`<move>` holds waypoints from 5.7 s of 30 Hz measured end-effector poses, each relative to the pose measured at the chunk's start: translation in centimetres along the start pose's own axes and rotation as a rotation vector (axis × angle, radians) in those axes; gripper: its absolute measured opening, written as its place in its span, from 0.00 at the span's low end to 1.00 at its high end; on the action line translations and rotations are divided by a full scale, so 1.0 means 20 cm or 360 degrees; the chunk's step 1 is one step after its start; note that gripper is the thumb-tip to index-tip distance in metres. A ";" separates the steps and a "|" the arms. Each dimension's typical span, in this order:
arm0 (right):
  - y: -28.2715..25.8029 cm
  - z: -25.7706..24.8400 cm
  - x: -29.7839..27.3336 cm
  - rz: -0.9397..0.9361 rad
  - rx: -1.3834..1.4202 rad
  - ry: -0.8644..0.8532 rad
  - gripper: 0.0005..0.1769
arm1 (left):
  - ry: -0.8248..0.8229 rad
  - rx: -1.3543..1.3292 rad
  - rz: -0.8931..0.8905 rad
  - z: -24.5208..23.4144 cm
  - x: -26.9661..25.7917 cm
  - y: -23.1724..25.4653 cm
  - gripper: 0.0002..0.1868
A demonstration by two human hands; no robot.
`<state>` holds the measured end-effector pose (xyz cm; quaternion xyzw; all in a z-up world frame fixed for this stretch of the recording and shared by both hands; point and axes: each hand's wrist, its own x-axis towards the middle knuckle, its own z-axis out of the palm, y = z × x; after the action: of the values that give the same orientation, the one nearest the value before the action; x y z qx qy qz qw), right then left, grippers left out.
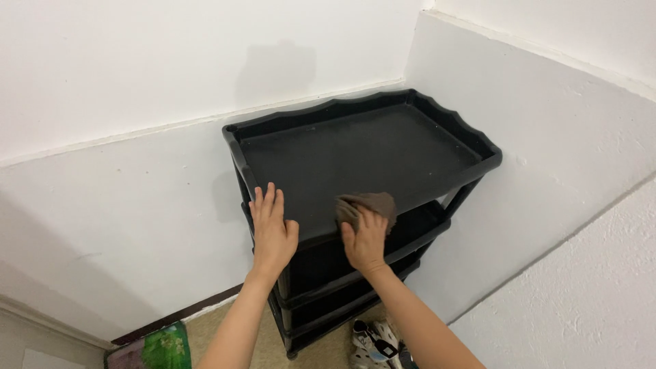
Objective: Cleaning a multi-tier plastic shoe rack using a cloth.
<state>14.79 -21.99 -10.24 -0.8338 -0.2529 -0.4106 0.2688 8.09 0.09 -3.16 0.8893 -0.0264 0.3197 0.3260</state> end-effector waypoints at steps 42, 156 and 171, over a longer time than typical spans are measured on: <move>-0.82 -0.26 0.40 -0.0016 0.0053 -0.1353 0.35 | 0.0034 -0.1008 -0.0801 0.10 -0.17 -0.10 0.46; -0.48 -0.08 0.61 0.1042 0.1134 -0.1053 0.40 | 0.0284 0.0274 0.0004 -0.12 0.82 -0.18 0.17; -0.20 -0.01 0.92 0.2010 0.2395 -0.0876 0.31 | 0.0102 0.0081 -0.0070 0.07 0.52 0.28 0.17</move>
<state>21.97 -15.55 5.84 -0.4950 -0.0124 0.2776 0.8232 15.77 -3.50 5.30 0.8870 0.0118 0.3412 0.3109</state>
